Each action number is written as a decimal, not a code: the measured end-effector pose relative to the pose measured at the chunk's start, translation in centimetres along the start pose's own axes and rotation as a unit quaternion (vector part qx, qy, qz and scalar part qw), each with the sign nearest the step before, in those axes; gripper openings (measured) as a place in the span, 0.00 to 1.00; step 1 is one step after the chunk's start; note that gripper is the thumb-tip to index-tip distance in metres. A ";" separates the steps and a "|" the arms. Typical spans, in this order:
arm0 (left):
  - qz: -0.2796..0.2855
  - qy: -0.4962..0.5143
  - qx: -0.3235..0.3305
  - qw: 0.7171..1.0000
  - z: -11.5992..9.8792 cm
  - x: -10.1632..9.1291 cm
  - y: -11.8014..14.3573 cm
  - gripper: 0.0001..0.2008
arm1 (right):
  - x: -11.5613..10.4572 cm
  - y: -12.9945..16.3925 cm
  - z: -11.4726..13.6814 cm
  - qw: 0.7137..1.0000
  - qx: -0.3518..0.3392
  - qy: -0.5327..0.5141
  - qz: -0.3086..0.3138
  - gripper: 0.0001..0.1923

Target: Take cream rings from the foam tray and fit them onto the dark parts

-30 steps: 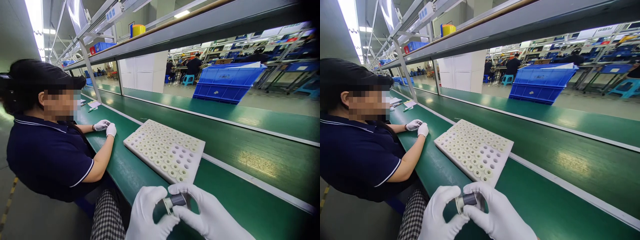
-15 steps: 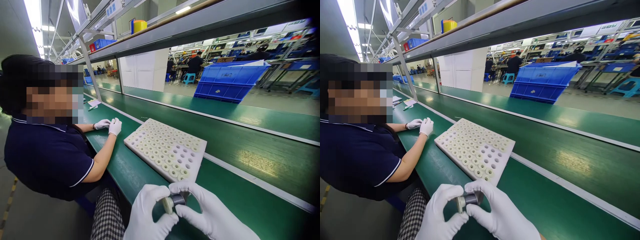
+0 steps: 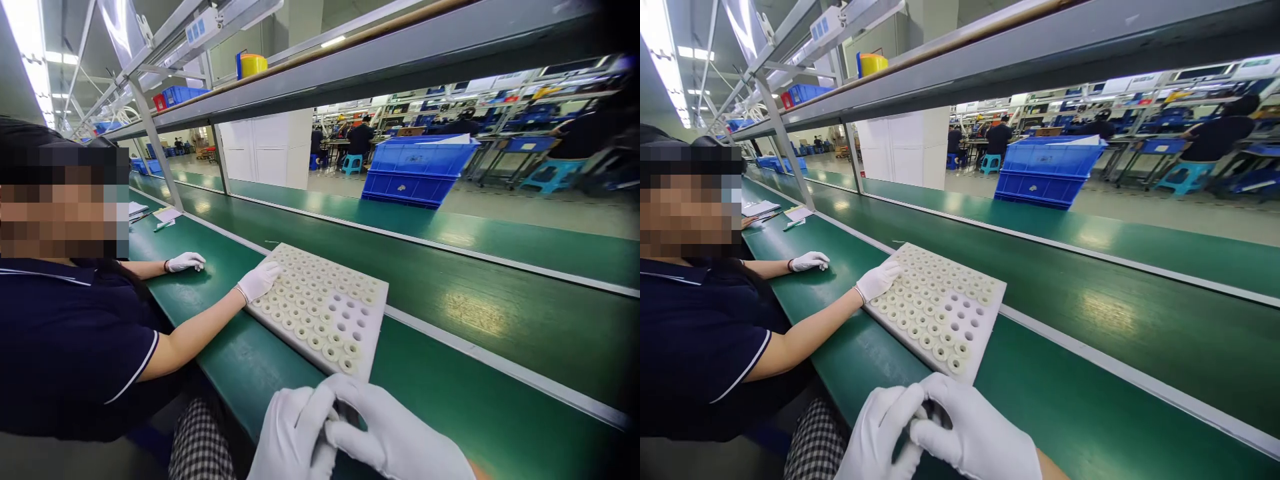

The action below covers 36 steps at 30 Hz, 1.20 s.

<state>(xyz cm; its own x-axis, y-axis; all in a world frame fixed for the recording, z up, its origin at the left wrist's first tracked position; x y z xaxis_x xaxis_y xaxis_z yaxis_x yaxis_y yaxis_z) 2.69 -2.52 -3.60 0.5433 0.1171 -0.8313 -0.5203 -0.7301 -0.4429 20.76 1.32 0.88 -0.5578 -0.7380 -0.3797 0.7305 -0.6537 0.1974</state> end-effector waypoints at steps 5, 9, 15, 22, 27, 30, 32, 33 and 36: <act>-0.030 -0.091 -0.093 0.991 2.1 2.5 0.5 0.22 | -6.0 -0.9 -4.8 0.983 0.085 0.009 -0.161 0.19; -0.010 -0.071 -0.154 0.986 4.6 5.2 1.5 0.18 | -10.8 -1.0 -10.6 0.943 0.132 -0.041 -0.302 0.32; 0.005 -0.055 -0.129 0.990 5.3 6.6 1.9 0.15 | -12.0 -1.2 -13.7 0.941 0.083 -0.048 -0.324 0.30; 0.001 -0.044 -0.118 0.992 5.2 6.6 1.8 0.13 | -12.2 -1.6 -13.7 0.939 0.076 -0.007 -0.335 0.29; 0.005 -0.024 -0.111 0.993 5.2 6.4 1.6 0.12 | -12.1 -2.0 -13.9 0.937 0.104 0.043 -0.330 0.25; 0.004 -0.017 -0.106 0.994 5.2 6.2 1.5 0.12 | -12.1 -2.3 -14.4 0.908 0.133 0.096 -0.387 0.21; 0.005 -0.013 -0.105 0.994 5.2 6.2 1.5 0.12 | -12.1 -2.6 -14.6 0.889 0.143 0.147 -0.410 0.19; 0.006 -0.012 -0.105 0.994 5.1 6.2 1.5 0.12 | -12.0 -2.7 -14.7 0.884 0.144 0.174 -0.408 0.17; 0.023 -0.005 -0.119 0.993 5.1 6.3 1.6 0.12 | -11.9 -3.0 -14.4 0.879 0.148 0.255 -0.375 0.14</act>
Point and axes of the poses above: each hand's wrist, its own y-axis away from the middle knuckle, its own x-axis out of the palm, z = x × y, the point moved 1 cm from there along -y, towards the middle knuckle, and after that the axes turned 12 degrees about z, right-handed, at the moved point
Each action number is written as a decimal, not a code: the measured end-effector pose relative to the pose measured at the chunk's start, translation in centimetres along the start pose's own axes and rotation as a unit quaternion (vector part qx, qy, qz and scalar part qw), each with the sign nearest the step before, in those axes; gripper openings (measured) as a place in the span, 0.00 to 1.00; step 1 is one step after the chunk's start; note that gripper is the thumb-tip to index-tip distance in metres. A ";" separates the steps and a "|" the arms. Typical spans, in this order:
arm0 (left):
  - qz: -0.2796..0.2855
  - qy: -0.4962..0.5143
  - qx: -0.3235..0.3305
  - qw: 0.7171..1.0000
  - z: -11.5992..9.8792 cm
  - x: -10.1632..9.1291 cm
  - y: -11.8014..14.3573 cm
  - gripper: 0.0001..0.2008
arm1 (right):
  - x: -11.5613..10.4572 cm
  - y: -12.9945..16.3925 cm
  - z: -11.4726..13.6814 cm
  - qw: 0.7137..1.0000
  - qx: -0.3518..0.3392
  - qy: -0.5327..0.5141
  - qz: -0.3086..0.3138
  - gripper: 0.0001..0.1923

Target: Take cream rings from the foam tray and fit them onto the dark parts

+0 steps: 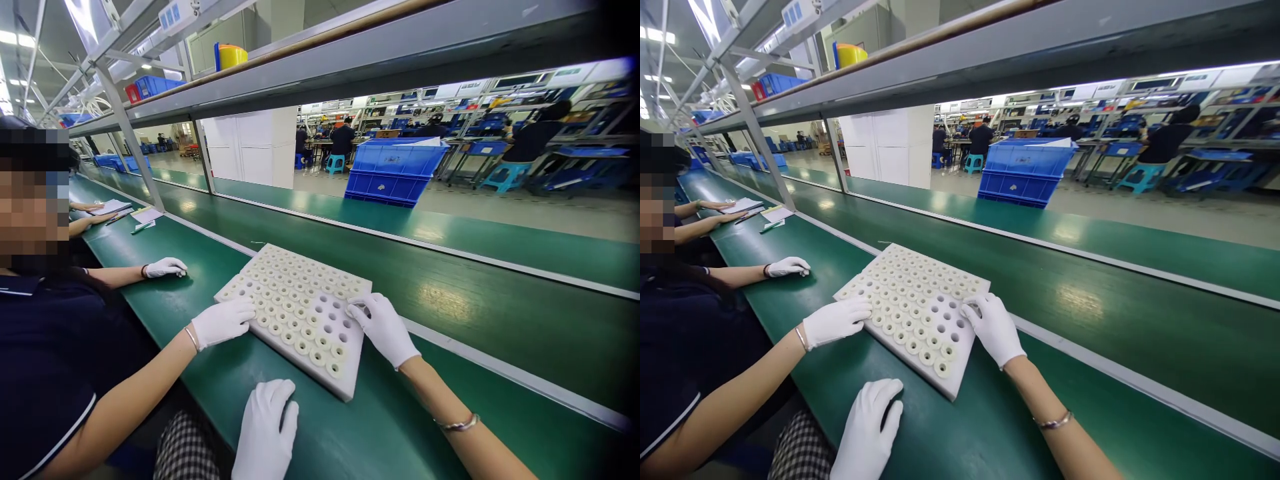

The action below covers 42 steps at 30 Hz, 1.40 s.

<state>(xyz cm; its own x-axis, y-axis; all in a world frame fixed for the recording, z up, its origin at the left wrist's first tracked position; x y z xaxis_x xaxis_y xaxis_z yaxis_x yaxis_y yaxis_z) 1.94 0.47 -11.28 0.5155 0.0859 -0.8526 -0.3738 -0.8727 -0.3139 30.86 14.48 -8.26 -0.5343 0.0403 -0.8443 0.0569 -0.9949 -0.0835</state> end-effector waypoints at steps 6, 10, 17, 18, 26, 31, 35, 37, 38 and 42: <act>0.002 -0.014 0.004 1.000 0.1 0.2 0.1 0.12 | -0.8 0.4 1.2 0.992 -0.051 0.111 0.044 0.15; 0.008 -0.010 0.009 1.000 0.0 0.0 0.2 0.12 | -1.6 1.8 2.8 0.987 -0.067 0.128 0.074 0.19; 0.034 0.023 -0.012 0.999 0.0 0.0 0.0 0.11 | -1.8 4.3 5.2 0.953 -0.161 0.099 0.238 0.16; 0.036 0.026 -0.012 0.999 0.1 0.0 0.0 0.11 | -1.9 4.4 5.2 0.951 -0.157 0.099 0.247 0.17; 0.025 0.034 -0.004 0.999 -0.4 -0.2 -0.7 0.10 | -2.6 4.1 4.8 0.945 -0.166 0.077 0.271 0.18; -0.009 0.069 -0.008 0.998 2.5 -4.1 -8.4 0.16 | -2.0 3.4 5.1 0.947 -0.190 0.103 0.239 0.13; -0.035 0.098 -0.023 0.994 5.4 -8.0 -15.4 0.19 | -3.4 3.4 5.6 0.953 -0.219 0.119 0.171 0.14; -0.048 0.119 -0.034 0.991 5.6 -9.0 -16.4 0.18 | -4.7 4.0 6.2 0.955 -0.245 0.109 0.127 0.12; -0.055 0.129 -0.039 0.989 5.4 -9.2 -16.1 0.18 | -5.4 4.5 6.7 0.954 -0.261 0.102 0.101 0.12; -0.055 0.202 -0.058 0.976 2.5 -8.3 -12.1 0.17 | -6.2 7.6 10.2 0.932 -0.351 0.085 0.020 0.12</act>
Point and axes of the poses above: each hand's wrist, its own y-axis away from the middle knuckle, its own x-axis out of the palm, z = x × y, the point moved 1 cm from there along -y, towards the middle knuckle, and after that the axes turned 12 degrees about z, right-handed, at the moved point
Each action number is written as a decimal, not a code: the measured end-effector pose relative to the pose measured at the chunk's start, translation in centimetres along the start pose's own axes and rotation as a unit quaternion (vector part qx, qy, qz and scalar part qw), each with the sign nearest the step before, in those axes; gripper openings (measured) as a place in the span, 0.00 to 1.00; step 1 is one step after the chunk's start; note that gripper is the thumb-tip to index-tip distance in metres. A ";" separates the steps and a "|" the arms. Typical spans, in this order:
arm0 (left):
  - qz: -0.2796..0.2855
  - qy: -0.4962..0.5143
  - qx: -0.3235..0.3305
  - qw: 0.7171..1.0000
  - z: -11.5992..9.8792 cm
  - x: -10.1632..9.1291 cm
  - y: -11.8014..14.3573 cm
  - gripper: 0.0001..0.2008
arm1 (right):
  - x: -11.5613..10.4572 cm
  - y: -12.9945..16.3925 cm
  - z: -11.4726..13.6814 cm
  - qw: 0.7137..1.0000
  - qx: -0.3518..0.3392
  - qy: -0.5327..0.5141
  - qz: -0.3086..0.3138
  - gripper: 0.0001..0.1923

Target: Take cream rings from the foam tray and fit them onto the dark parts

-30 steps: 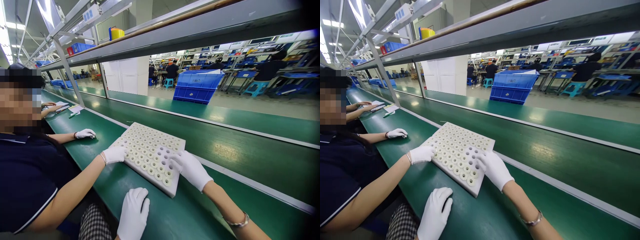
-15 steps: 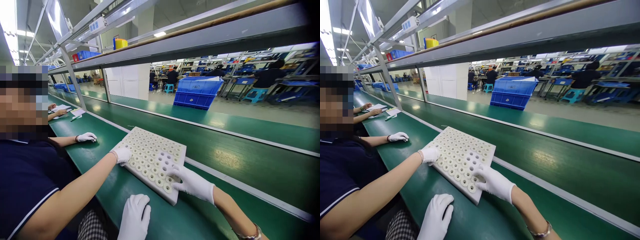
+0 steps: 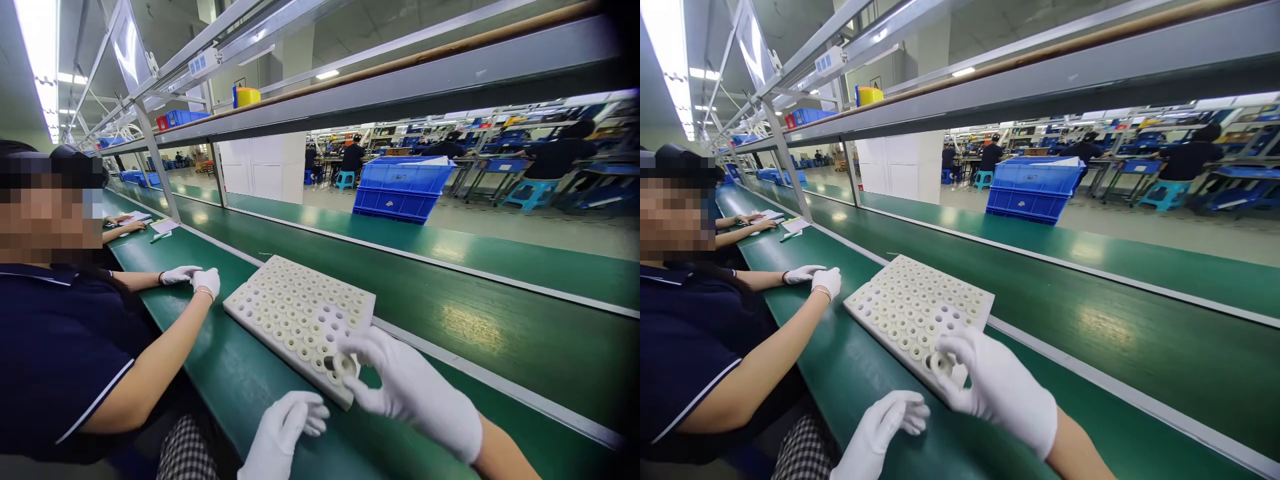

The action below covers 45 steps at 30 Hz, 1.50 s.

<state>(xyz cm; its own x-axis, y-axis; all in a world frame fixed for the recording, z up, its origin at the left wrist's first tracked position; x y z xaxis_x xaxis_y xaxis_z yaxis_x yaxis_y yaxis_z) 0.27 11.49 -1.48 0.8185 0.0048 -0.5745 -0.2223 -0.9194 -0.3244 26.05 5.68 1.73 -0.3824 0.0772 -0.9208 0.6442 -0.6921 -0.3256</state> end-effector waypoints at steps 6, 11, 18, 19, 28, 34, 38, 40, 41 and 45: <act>0.120 0.344 -0.055 0.930 -4.4 4.4 7.9 0.25 | 0.8 -0.2 5.8 0.997 -0.072 0.036 0.022 0.04; 0.183 0.508 -0.077 0.838 -7.1 4.2 10.6 0.24 | 0.3 0.5 5.5 0.991 -0.118 -0.069 -0.006 0.07; 0.164 0.158 -0.058 0.972 -6.9 2.2 11.2 0.14 | 0.8 1.2 4.2 0.988 -0.034 -0.150 0.019 0.26; 0.156 0.122 -0.045 0.979 -6.9 2.3 11.4 0.14 | 1.0 1.1 4.3 0.983 -0.038 -0.175 0.037 0.27; 0.144 0.152 -0.066 0.976 -6.6 1.8 12.2 0.24 | 0.2 0.9 4.9 0.918 0.117 -0.341 0.167 0.12; 0.195 0.246 -0.084 0.946 -6.7 1.5 11.8 0.20 | 0.5 1.2 5.0 0.927 0.083 -0.341 0.134 0.10; 0.138 0.150 -0.025 0.979 -6.6 1.8 12.3 0.22 | 0.9 1.3 4.9 0.908 0.119 -0.368 0.161 0.15; 0.104 0.096 0.037 0.989 -6.5 1.9 12.7 0.31 | 0.9 1.4 4.9 0.897 0.131 -0.386 0.173 0.15; 0.093 0.075 0.057 0.991 -6.5 2.0 12.8 0.34 | 0.9 1.5 5.0 0.895 0.129 -0.391 0.172 0.15; 0.126 0.105 -0.004 0.986 -6.1 1.8 12.9 0.36 | 0.4 1.5 5.6 0.912 0.109 -0.374 0.127 0.11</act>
Point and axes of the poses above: each hand's wrist, its own y-axis away from the middle knuckle, its own x-axis out of the palm, z = x × y, the point moved 1 cm from there along -y, towards the middle knuckle, and after that the axes turned 12 degrees about z, right-handed, at the moved point
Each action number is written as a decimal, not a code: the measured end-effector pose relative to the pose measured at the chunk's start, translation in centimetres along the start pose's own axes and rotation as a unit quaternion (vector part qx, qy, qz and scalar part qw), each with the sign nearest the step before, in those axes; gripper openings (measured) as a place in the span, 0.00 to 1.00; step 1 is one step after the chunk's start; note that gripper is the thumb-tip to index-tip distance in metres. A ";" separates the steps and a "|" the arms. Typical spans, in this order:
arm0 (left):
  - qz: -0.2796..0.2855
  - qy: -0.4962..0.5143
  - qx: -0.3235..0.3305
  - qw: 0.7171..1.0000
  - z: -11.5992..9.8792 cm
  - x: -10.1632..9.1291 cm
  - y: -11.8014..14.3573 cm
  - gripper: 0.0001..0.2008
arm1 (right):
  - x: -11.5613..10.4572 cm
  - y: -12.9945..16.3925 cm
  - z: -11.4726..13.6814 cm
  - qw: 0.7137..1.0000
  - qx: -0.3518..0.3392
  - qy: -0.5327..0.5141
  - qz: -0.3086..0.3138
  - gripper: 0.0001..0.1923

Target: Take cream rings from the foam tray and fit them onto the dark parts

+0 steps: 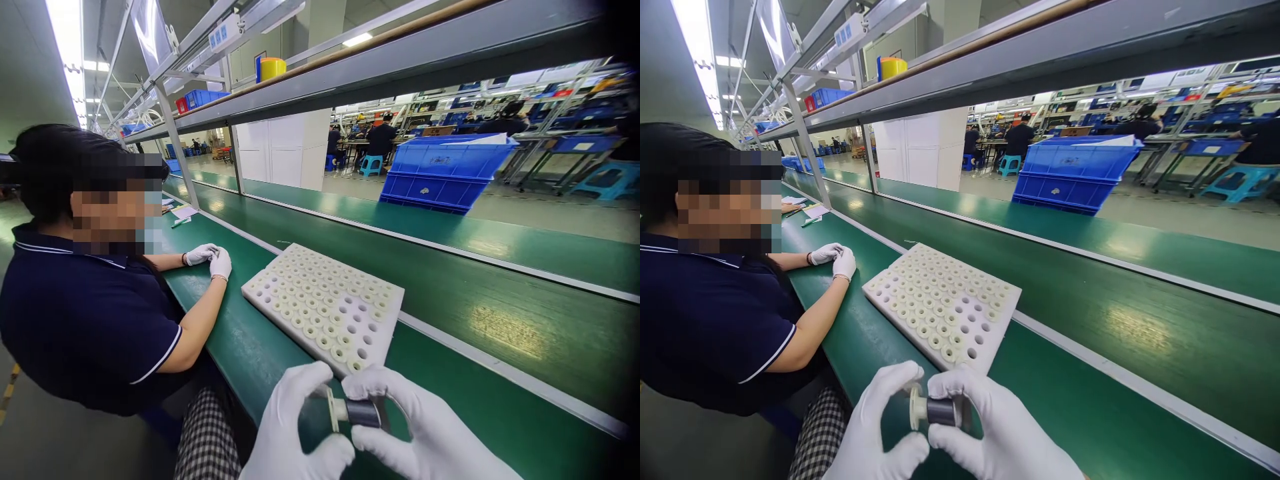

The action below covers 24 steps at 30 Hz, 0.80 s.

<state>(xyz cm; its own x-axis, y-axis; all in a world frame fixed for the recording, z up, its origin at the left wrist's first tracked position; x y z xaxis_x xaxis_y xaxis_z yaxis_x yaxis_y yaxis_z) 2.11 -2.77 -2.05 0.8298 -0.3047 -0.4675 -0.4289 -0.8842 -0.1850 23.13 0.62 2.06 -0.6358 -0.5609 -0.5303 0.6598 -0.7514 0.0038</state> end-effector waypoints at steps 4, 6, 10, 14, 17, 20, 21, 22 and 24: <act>0.066 0.096 -0.075 0.990 0.0 -0.4 -0.3 0.29 | 0.3 -0.1 0.9 0.998 -0.049 0.030 -0.027 0.05; 0.059 0.100 -0.079 0.990 0.0 -0.3 -0.4 0.25 | 0.4 -0.1 1.0 0.997 -0.056 0.042 -0.031 0.04; -0.003 0.014 0.008 1.000 0.2 -0.1 -0.3 0.20 | 0.4 -0.1 0.0 0.997 -0.049 0.054 -0.024 0.11; -0.034 -0.071 0.108 0.991 -0.2 0.1 -0.1 0.29 | -0.2 -0.2 -0.5 0.999 -0.029 0.024 0.001 0.14; -0.067 -0.099 0.109 0.987 -0.8 0.4 -0.1 0.32 | -0.5 -0.3 0.0 0.999 -0.017 0.022 0.021 0.13; -0.071 -0.126 0.112 0.983 -0.8 0.7 -0.2 0.31 | 0.2 -0.3 0.6 0.998 -0.004 0.000 0.065 0.14; -0.054 -0.141 0.127 0.980 -0.7 0.8 -0.3 0.31 | 0.6 -0.3 0.8 0.997 -0.005 -0.017 0.078 0.14; -0.036 -0.158 0.141 0.977 -0.5 0.9 -0.3 0.31 | 1.1 -0.4 0.8 0.995 -0.002 -0.033 0.090 0.14; -0.017 -0.196 0.148 0.969 0.0 1.2 -0.3 0.31 | 1.9 -0.6 0.6 0.994 0.013 -0.049 0.096 0.13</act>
<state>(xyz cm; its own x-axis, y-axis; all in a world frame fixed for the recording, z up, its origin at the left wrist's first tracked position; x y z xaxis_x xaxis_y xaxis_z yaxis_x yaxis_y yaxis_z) 3.26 -2.89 -2.58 0.6711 -0.0674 -0.7383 -0.5354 -0.7330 -0.4197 21.29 -0.22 1.52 -0.5367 -0.7247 -0.4321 0.7626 -0.6358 0.1192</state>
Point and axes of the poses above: each hand's wrist, its own y-axis away from the middle knuckle, its own x-axis out of the palm, z = x × y, the point moved 1 cm from there along -y, towards the middle knuckle, and after that the axes turned 12 degrees about z, right-handed, at the moved point
